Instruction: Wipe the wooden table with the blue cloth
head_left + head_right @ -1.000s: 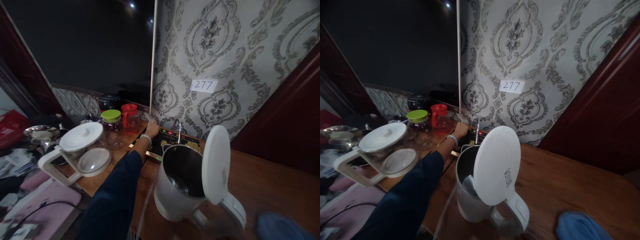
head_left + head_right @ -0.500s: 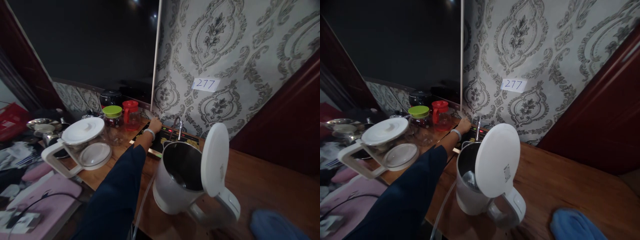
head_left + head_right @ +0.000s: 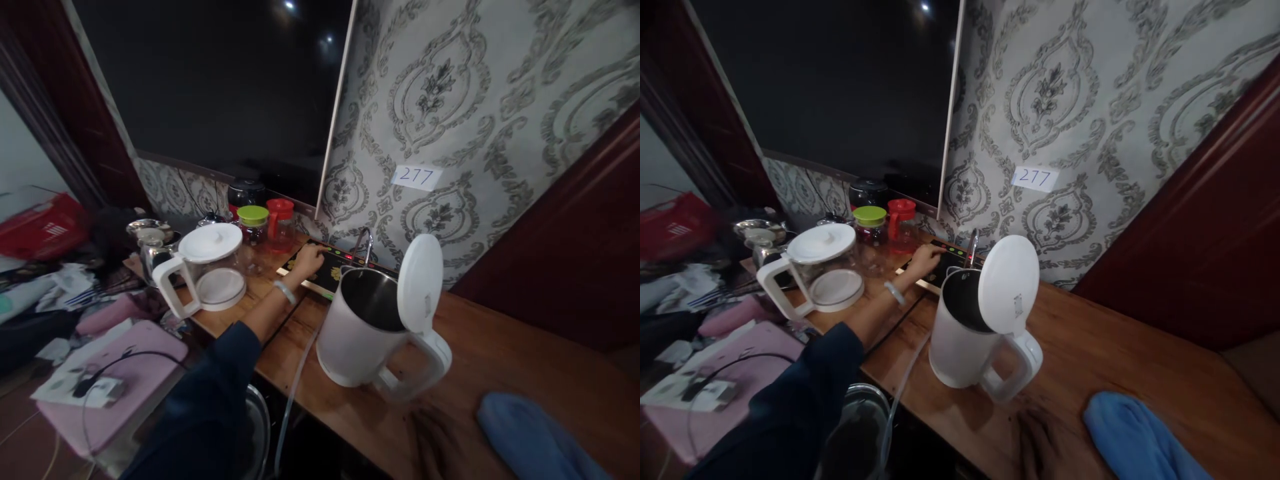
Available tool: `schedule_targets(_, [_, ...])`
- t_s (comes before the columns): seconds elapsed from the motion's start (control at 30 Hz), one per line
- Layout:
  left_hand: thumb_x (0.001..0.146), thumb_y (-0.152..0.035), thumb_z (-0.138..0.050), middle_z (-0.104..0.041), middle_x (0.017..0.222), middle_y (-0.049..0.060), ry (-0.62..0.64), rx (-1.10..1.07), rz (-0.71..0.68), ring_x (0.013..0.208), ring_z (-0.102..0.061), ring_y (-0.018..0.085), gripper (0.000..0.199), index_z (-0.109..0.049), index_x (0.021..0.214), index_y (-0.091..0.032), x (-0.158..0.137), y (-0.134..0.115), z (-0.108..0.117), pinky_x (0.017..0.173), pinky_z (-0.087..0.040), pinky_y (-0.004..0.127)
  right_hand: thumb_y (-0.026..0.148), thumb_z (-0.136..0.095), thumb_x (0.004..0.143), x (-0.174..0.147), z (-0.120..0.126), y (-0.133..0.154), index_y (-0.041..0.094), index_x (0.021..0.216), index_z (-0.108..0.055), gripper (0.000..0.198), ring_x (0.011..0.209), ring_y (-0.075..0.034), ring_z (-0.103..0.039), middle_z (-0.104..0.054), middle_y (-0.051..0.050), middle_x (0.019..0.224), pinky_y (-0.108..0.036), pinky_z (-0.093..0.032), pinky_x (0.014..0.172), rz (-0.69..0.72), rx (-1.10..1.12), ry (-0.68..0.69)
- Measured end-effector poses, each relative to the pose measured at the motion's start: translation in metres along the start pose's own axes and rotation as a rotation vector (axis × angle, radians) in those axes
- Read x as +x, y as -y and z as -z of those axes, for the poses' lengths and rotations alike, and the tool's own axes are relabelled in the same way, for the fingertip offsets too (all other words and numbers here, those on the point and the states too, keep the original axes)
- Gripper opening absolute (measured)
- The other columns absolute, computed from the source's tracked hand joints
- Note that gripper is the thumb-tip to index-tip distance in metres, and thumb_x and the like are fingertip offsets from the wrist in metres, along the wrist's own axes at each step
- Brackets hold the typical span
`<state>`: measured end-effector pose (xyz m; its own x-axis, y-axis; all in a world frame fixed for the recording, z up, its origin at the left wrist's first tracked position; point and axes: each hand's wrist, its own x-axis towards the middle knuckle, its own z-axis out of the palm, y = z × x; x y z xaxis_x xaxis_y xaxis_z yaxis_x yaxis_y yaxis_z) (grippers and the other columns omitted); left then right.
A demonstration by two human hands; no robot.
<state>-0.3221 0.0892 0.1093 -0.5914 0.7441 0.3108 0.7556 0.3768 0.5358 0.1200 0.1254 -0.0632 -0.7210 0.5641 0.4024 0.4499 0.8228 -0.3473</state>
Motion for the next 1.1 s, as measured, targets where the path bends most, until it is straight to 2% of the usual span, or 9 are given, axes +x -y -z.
schedule_targets(0.07, [0.085, -0.014, -0.043, -0.070, 0.104, 0.007, -0.008, -0.273, 0.073, 0.093, -0.062, 0.018, 0.040, -0.067, 0.116, -0.015, -0.031, -0.002, 0.003, 0.087, -0.048, 0.029, 0.037, -0.045, 0.086, 0.002, 0.003, 0.009, 0.023, 0.105, -0.070, 0.034, 0.108, -0.030, -0.062, -0.069, -0.009, 0.109, -0.048, -0.050, 0.095, -0.011, -0.028, -0.015])
schedule_targets(0.13, [0.090, -0.022, -0.041, -0.071, 0.100, 0.009, -0.042, -0.516, 0.068, 0.092, -0.064, 0.018, 0.039, -0.064, 0.119, -0.013, -0.070, -0.006, 0.002, 0.086, -0.049, 0.030, 0.036, -0.040, 0.089, 0.004, 0.009, 0.021, 0.019, 0.105, -0.070, 0.038, 0.109, -0.027, -0.062, -0.069, -0.010, 0.111, -0.045, -0.049, 0.097, -0.021, -0.057, -0.035])
schedule_targets(0.2, [0.091, -0.034, -0.045, -0.069, 0.109, 0.010, -0.109, -0.654, 0.043, 0.099, -0.063, 0.020, 0.041, -0.061, 0.123, -0.015, -0.113, -0.014, -0.002, 0.089, -0.049, 0.033, 0.035, -0.037, 0.091, 0.008, 0.017, 0.034, 0.019, 0.104, -0.071, 0.039, 0.108, -0.026, -0.062, -0.069, -0.009, 0.111, -0.043, -0.049, 0.096, -0.031, -0.082, -0.046])
schedule_targets(0.3, [0.086, -0.044, -0.054, -0.058, 0.130, 0.011, -0.213, -0.666, -0.030, 0.120, -0.052, 0.025, 0.054, -0.050, 0.136, -0.022, -0.170, -0.029, -0.013, 0.102, -0.042, 0.040, 0.034, -0.036, 0.092, 0.014, 0.027, 0.048, 0.020, 0.102, -0.071, 0.038, 0.104, -0.024, -0.064, -0.070, -0.008, 0.109, -0.041, -0.050, 0.093, -0.038, -0.082, -0.057])
schedule_targets(0.4, [0.073, -0.053, -0.067, -0.044, 0.144, 0.013, -0.234, -0.513, -0.034, 0.135, -0.036, 0.031, 0.084, -0.036, 0.145, -0.022, -0.203, -0.047, -0.027, 0.111, -0.030, 0.049, 0.034, -0.037, 0.092, 0.016, 0.031, 0.053, 0.019, 0.099, -0.071, 0.038, 0.100, -0.023, -0.065, -0.071, -0.008, 0.105, -0.039, -0.051, 0.091, -0.017, -0.073, -0.084])
schedule_targets(0.57, [0.063, -0.052, -0.075, -0.035, 0.149, 0.015, -0.223, -0.408, -0.001, 0.137, -0.030, 0.034, 0.109, -0.019, 0.151, -0.021, -0.210, -0.067, -0.042, 0.112, -0.025, 0.053, 0.033, -0.038, 0.093, 0.016, 0.030, 0.055, 0.019, 0.098, -0.070, 0.036, 0.102, -0.023, -0.064, -0.070, -0.008, 0.106, -0.039, -0.049, 0.094, -0.007, -0.059, -0.099])
schedule_targets(0.7, [0.062, -0.047, -0.077, -0.038, 0.147, 0.014, -0.273, -0.422, 0.016, 0.136, -0.033, 0.032, 0.109, -0.019, 0.151, -0.022, -0.205, -0.069, -0.045, 0.111, -0.028, 0.050, 0.031, -0.038, 0.093, 0.016, 0.031, 0.056, 0.019, 0.098, -0.070, 0.035, 0.102, -0.022, -0.064, -0.070, -0.008, 0.106, -0.039, -0.048, 0.094, 0.005, -0.060, -0.111])
schedule_targets(0.87, [0.058, -0.044, -0.081, -0.044, 0.142, 0.013, -0.242, -0.418, 0.019, 0.130, -0.040, 0.032, 0.109, -0.025, 0.149, -0.024, -0.202, -0.065, -0.041, 0.107, -0.032, 0.049, 0.030, -0.038, 0.092, 0.018, 0.034, 0.057, 0.019, 0.097, -0.071, 0.035, 0.102, -0.023, -0.063, -0.070, -0.008, 0.104, -0.040, -0.047, 0.095, 0.006, -0.074, -0.088])
schedule_targets(1.1, [0.061, -0.041, -0.079, -0.041, 0.145, 0.012, -0.172, -0.431, 0.048, 0.133, -0.037, 0.031, 0.103, -0.026, 0.148, -0.025, -0.195, -0.066, -0.035, 0.109, -0.031, 0.047, 0.030, -0.040, 0.092, 0.016, 0.028, 0.054, 0.019, 0.098, -0.070, 0.033, 0.101, -0.023, -0.063, -0.069, -0.009, 0.106, -0.040, -0.048, 0.093, -0.012, -0.051, -0.108])
